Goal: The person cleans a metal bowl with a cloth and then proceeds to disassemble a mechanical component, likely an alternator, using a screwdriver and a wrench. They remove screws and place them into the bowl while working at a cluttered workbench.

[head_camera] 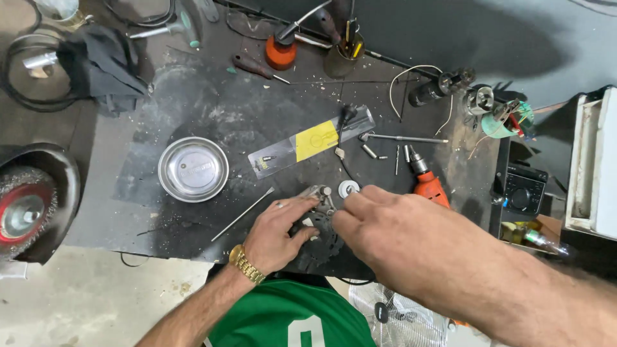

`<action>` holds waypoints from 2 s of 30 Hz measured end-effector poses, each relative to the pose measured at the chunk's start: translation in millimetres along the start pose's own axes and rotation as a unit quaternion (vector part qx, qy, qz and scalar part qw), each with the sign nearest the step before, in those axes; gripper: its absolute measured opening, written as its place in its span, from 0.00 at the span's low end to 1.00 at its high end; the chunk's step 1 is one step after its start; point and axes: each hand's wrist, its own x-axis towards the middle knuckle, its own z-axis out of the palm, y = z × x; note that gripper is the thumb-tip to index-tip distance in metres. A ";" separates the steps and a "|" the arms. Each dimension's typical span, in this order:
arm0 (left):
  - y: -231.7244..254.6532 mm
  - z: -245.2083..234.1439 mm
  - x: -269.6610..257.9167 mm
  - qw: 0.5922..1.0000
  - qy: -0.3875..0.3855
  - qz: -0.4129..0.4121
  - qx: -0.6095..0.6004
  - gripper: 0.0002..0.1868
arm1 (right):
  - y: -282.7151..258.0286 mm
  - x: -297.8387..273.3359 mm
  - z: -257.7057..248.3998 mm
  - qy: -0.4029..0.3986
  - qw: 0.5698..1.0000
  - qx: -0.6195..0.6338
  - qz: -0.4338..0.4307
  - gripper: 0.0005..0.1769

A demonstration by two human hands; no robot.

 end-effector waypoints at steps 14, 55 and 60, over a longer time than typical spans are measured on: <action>5.2 -8.6 4.1 0.998 0.011 -0.029 -0.050 0.25 | -0.7 23.4 -26.9 -0.100 0.981 0.079 0.146 0.08; -106.5 -12.9 126.6 0.985 0.003 -0.156 -0.070 0.14 | 180.2 25.8 313.4 0.441 0.303 0.749 0.390 0.15; -120.0 -11.9 126.4 0.962 0.001 -0.200 -0.183 0.14 | 224.6 59.7 361.4 0.380 0.510 0.599 0.486 0.14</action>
